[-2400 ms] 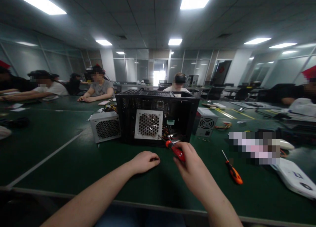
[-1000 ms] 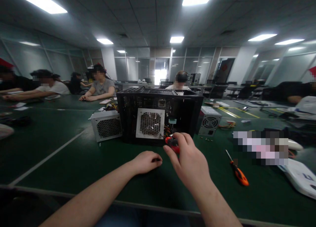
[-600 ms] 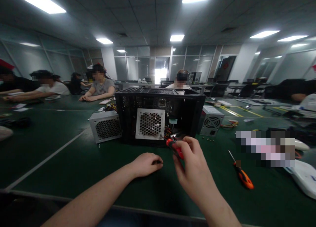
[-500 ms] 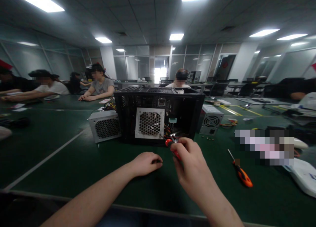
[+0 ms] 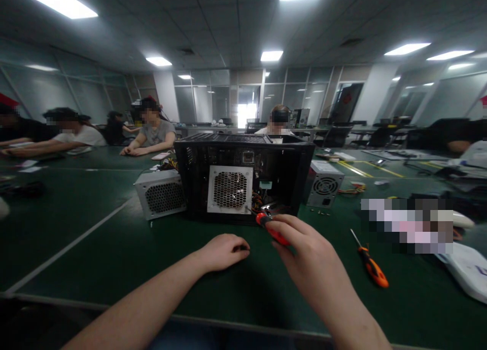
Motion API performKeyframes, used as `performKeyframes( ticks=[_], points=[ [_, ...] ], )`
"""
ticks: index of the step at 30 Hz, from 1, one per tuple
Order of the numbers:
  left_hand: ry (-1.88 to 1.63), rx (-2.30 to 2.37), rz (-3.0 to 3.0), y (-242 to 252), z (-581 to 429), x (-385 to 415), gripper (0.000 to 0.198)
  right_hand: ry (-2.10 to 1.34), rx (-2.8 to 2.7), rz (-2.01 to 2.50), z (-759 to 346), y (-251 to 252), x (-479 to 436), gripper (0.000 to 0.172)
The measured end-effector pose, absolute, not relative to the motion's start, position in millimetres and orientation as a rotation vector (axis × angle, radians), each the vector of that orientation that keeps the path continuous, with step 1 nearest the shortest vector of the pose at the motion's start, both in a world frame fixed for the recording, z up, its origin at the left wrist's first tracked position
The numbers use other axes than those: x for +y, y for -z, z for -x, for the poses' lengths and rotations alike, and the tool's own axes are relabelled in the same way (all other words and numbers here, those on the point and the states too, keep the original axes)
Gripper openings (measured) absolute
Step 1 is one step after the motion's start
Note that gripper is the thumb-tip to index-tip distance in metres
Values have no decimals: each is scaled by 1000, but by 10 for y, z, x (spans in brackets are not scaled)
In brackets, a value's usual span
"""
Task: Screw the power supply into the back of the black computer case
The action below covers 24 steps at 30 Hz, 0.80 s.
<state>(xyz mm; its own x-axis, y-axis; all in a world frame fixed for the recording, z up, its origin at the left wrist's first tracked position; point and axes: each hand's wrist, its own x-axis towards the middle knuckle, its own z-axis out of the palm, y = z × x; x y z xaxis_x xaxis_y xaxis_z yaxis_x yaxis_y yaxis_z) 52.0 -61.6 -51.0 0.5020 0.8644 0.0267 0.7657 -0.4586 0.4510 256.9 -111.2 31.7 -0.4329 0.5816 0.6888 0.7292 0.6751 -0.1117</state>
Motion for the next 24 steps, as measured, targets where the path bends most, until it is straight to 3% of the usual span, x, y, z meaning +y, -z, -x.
performKeyframes(
  ticks=[12,20,24],
  points=[
    [-422,1326,-2360,560,-503,-602,38,476,-1900,1137,-2373,-237,-1104,28],
    [-398,1341,-2371,558,-504,-596,38,517,-1699,1532,-2413,-160,-993,38],
    [-400,1336,-2373,542,-512,-602,39,408,-1830,1323,-2441,-195,-1032,45]
  ],
)
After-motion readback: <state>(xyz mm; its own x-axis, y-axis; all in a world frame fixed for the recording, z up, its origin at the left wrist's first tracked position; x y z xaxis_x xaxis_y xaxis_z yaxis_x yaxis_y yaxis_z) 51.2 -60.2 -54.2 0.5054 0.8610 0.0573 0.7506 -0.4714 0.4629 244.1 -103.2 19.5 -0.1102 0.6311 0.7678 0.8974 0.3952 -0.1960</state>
